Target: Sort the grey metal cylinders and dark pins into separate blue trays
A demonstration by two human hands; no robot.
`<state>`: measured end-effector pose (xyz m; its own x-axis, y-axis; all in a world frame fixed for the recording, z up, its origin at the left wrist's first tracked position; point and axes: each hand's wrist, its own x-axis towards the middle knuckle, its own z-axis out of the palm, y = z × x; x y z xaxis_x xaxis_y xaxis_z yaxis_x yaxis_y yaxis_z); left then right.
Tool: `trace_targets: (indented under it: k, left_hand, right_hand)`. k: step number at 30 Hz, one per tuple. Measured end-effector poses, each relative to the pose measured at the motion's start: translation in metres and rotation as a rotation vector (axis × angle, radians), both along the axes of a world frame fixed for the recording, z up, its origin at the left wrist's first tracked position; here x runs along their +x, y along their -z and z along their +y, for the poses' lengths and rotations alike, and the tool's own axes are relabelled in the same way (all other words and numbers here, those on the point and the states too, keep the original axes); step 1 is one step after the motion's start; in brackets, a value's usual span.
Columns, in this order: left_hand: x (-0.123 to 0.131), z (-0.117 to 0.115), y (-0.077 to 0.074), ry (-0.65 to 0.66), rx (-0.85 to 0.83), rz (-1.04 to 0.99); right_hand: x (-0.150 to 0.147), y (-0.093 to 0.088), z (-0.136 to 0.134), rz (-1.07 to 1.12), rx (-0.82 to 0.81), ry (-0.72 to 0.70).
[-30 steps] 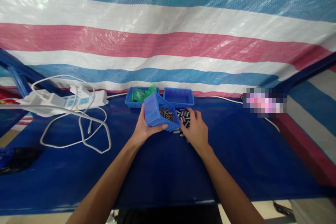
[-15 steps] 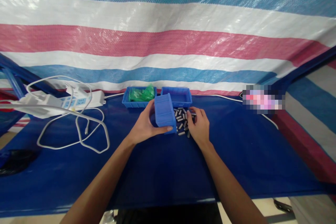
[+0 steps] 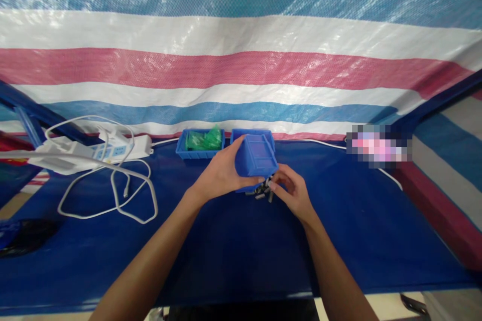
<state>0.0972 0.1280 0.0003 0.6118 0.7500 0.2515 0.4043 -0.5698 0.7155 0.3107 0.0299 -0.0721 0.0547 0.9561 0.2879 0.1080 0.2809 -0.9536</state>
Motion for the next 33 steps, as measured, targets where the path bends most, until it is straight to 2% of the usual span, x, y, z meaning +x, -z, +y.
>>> trace_targets:
  k: [2,6,10,12,14,16,19,22,24,26,28,31,33]
  left_hand:
    - [0.007,0.0,-0.002,-0.016,0.037,0.058]
    - [0.018,-0.001,-0.005,-0.088,0.083,0.124]
    - [0.013,0.002,-0.001,-0.134,0.092,-0.058]
    - [0.005,0.006,0.007,-0.262,0.112,-0.208]
    - [-0.003,0.009,0.02,-0.378,0.114,-0.266]
    - [-0.009,0.009,0.036,-0.366,0.15,-0.218]
    - [-0.012,0.008,0.057,-0.281,0.256,-0.144]
    - [-0.01,0.005,0.067,-0.202,0.29,-0.033]
    - [-0.007,0.004,0.07,-0.144,0.307,0.047]
    - [-0.005,0.003,0.071,-0.118,0.326,0.109]
    - [-0.003,0.002,0.072,-0.137,0.343,0.133]
    - [-0.003,0.003,0.074,-0.185,0.359,0.112]
    - [-0.004,0.004,0.074,-0.212,0.357,0.08]
  right_hand:
    - [-0.004,0.001,0.002,0.042,-0.082,-0.047]
    - [-0.01,0.002,0.006,0.162,-0.16,-0.038]
    - [-0.009,0.007,0.011,0.303,-0.195,0.007]
    - [-0.006,0.008,0.013,0.415,-0.192,0.058]
    - [-0.001,0.007,0.014,0.509,-0.156,0.117]
    - [0.007,-0.001,0.01,0.519,-0.082,0.178]
    - [0.026,-0.021,0.0,0.32,0.056,0.31]
    - [0.051,-0.043,-0.008,-0.123,0.05,0.437]
    - [0.065,-0.05,-0.007,-0.417,0.058,0.494]
    - [0.076,-0.047,0.0,-0.684,0.035,0.502]
    - [0.082,-0.036,0.01,-0.882,-0.009,0.507]
    - [0.082,-0.014,0.025,-1.021,-0.036,0.497]
    - [0.079,-0.004,0.032,-1.012,-0.029,0.466]
